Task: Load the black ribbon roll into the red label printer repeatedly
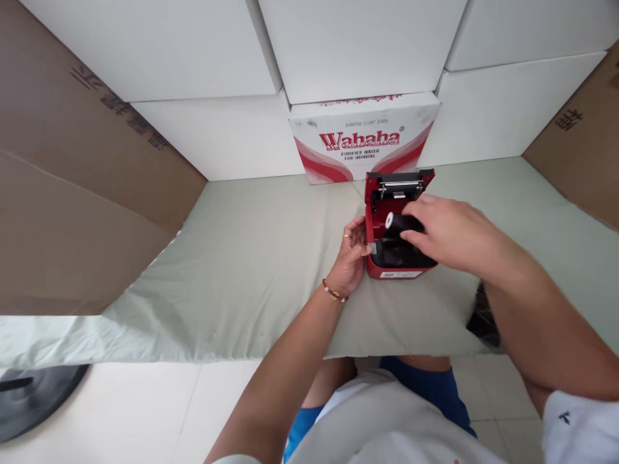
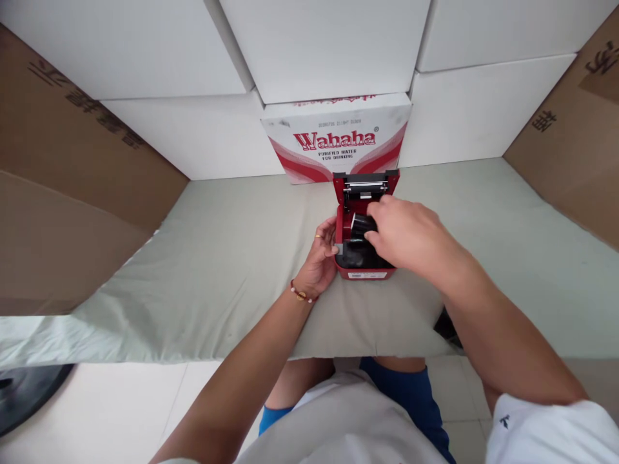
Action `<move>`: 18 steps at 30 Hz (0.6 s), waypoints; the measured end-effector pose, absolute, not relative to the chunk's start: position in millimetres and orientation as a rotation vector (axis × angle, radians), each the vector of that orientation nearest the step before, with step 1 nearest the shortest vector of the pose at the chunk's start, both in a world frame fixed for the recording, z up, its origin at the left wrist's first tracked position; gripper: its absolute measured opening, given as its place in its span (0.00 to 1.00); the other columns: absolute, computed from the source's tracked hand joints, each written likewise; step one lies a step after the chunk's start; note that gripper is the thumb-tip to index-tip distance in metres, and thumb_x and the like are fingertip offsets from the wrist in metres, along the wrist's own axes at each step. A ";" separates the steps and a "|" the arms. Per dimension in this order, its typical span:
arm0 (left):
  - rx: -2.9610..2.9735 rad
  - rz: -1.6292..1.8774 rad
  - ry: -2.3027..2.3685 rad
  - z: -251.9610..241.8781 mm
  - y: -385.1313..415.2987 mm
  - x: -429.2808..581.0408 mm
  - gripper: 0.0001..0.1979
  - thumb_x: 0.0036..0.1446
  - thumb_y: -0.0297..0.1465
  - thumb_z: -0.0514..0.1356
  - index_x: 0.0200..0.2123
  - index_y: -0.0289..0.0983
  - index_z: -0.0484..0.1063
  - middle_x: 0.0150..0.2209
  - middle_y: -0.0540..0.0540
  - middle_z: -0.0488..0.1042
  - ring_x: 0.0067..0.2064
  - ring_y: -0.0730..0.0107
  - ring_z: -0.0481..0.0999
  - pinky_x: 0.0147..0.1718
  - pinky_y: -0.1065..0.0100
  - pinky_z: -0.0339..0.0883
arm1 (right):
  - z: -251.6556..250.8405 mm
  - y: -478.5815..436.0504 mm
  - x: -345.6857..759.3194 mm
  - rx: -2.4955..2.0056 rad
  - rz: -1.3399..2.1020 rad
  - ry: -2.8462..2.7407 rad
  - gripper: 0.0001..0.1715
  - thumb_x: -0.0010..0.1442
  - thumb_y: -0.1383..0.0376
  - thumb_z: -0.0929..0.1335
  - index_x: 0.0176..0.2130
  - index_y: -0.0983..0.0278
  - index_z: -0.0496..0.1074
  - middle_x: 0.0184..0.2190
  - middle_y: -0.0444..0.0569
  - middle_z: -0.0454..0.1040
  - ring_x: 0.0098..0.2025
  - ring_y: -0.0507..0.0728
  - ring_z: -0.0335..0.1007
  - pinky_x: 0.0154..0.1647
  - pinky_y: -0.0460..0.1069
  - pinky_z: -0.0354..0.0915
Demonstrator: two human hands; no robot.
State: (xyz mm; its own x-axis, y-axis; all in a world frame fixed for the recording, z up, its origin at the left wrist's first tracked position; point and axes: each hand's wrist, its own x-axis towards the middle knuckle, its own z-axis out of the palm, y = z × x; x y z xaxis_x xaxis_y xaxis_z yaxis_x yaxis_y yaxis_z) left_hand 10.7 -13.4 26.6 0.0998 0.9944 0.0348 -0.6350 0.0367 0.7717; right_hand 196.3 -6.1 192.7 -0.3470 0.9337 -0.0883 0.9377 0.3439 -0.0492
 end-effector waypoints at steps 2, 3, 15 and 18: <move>0.728 1.380 0.612 26.3 -12.9 11.0 0.34 0.44 0.33 0.76 0.56 0.47 0.74 0.68 0.47 0.71 0.77 0.50 0.59 0.75 0.51 0.53 | 202.3 -25.8 232.6 1.796 -0.299 2.696 0.23 0.70 0.52 0.65 0.56 0.58 0.79 0.51 0.54 0.83 0.42 0.63 0.79 0.43 0.56 0.71; 0.722 1.377 0.607 26.1 -12.8 11.2 0.34 0.44 0.33 0.76 0.56 0.47 0.74 0.68 0.47 0.71 0.77 0.50 0.59 0.75 0.51 0.53 | 203.5 -32.5 252.8 1.818 -0.399 2.723 0.25 0.70 0.48 0.64 0.56 0.57 0.79 0.49 0.53 0.83 0.37 0.61 0.78 0.40 0.55 0.71; 0.746 1.356 0.619 30.5 -15.2 9.7 0.34 0.45 0.36 0.77 0.57 0.46 0.75 0.67 0.46 0.71 0.76 0.50 0.60 0.75 0.50 0.53 | 110.7 -52.6 335.3 2.229 -0.442 2.384 0.27 0.68 0.53 0.63 0.56 0.59 0.81 0.60 0.64 0.81 0.48 0.69 0.83 0.51 0.61 0.75; 0.753 1.364 0.626 30.0 -15.7 9.9 0.34 0.46 0.37 0.77 0.57 0.46 0.75 0.68 0.46 0.71 0.76 0.50 0.60 0.75 0.50 0.53 | 101.8 -70.2 367.5 2.367 -0.302 2.268 0.20 0.65 0.53 0.68 0.49 0.57 0.83 0.53 0.66 0.84 0.41 0.71 0.84 0.43 0.64 0.74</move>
